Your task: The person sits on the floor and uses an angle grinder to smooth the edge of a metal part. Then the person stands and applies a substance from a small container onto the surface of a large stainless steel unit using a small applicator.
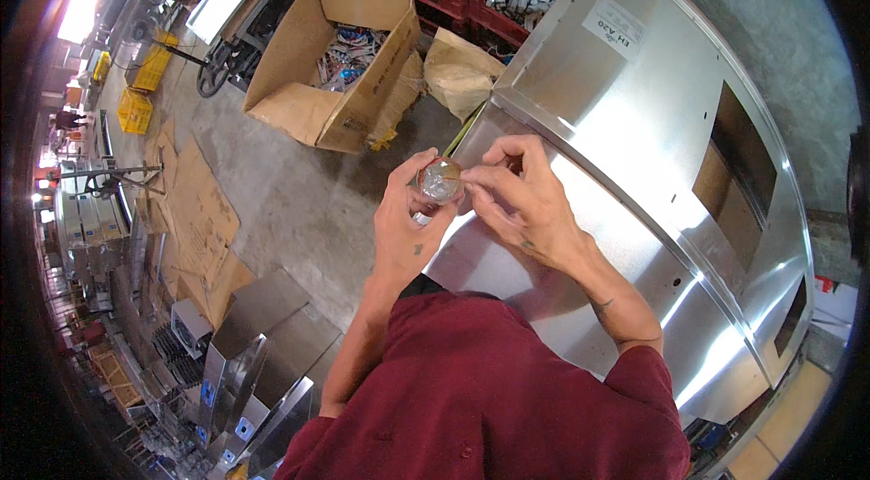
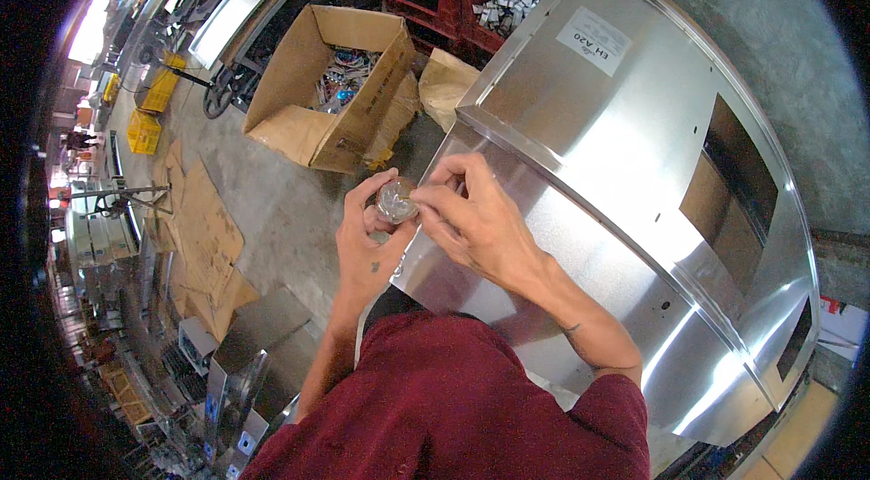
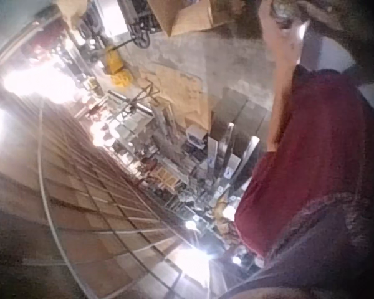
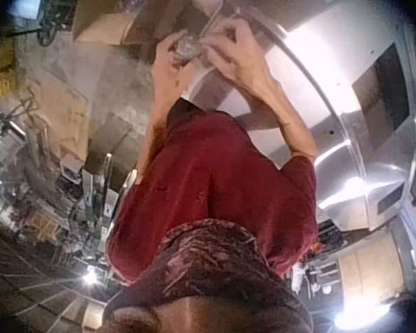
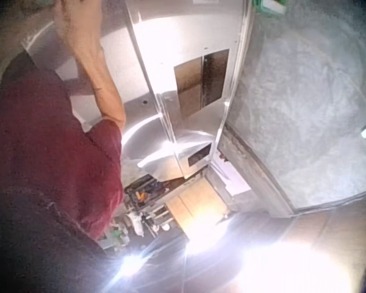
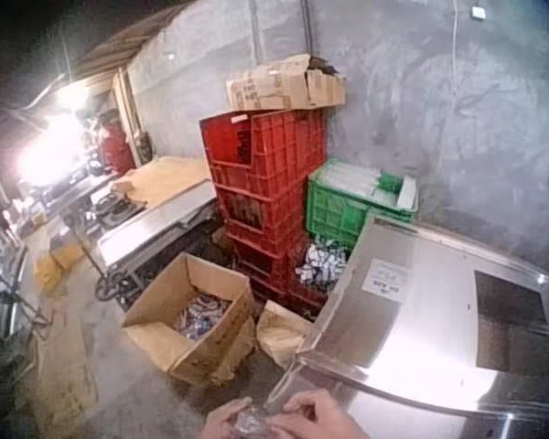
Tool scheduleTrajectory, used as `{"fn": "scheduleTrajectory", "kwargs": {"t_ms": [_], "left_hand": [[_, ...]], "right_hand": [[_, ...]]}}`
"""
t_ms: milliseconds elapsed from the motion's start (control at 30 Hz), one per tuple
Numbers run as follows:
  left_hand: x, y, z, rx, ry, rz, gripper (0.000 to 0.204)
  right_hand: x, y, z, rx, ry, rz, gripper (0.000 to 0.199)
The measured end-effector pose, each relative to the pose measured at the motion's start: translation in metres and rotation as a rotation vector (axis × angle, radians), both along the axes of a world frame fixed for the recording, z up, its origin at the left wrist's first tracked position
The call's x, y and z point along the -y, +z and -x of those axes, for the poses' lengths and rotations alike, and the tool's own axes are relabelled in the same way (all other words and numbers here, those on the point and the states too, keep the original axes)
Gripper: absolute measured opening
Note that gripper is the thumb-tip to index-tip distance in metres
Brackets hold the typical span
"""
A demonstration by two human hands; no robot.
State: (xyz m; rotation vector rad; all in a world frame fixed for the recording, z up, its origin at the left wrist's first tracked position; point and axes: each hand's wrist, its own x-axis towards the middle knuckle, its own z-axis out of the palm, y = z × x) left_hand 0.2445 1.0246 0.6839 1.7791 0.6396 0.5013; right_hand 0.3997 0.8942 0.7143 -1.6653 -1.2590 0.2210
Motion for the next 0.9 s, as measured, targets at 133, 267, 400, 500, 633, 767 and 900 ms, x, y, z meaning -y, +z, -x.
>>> {"fn": "scheduleTrajectory", "kwargs": {"t_ms": [133, 267, 400, 500, 633, 767, 900], "left_hand": [[0.002, 0.002, 0.0, 0.011, -0.016, -0.051, 0.064], [0.001, -0.003, 0.002, 0.024, -0.021, -0.053, 0.064], [0.001, -0.008, 0.002, 0.009, -0.017, -0.027, 0.064], [0.002, -0.009, -0.002, 0.025, -0.004, -0.064, 0.063], [0.005, -0.006, -0.001, -0.008, 0.042, 0.034, 0.062], [0.005, -0.008, 0.007, -0.05, 0.073, 0.033, 0.063], [0.006, -0.013, 0.016, -0.097, 0.091, 0.067, 0.064]], "right_hand": [[0.001, -0.006, 0.003, 0.06, 0.018, 0.011, 0.028], [-0.001, -0.007, 0.002, 0.093, 0.024, 0.025, 0.028], [-0.003, -0.002, -0.001, 0.027, 0.022, -0.01, 0.026], [0.002, 0.005, -0.022, 0.035, -0.054, -0.091, 0.024], [-0.005, 0.002, -0.108, 0.16, -0.335, -0.188, 0.014], [-0.027, -0.021, -0.242, 0.02, -0.719, -0.289, 0.018], [-0.037, -0.06, -0.347, 0.271, -0.863, -0.224, 0.026]]}}
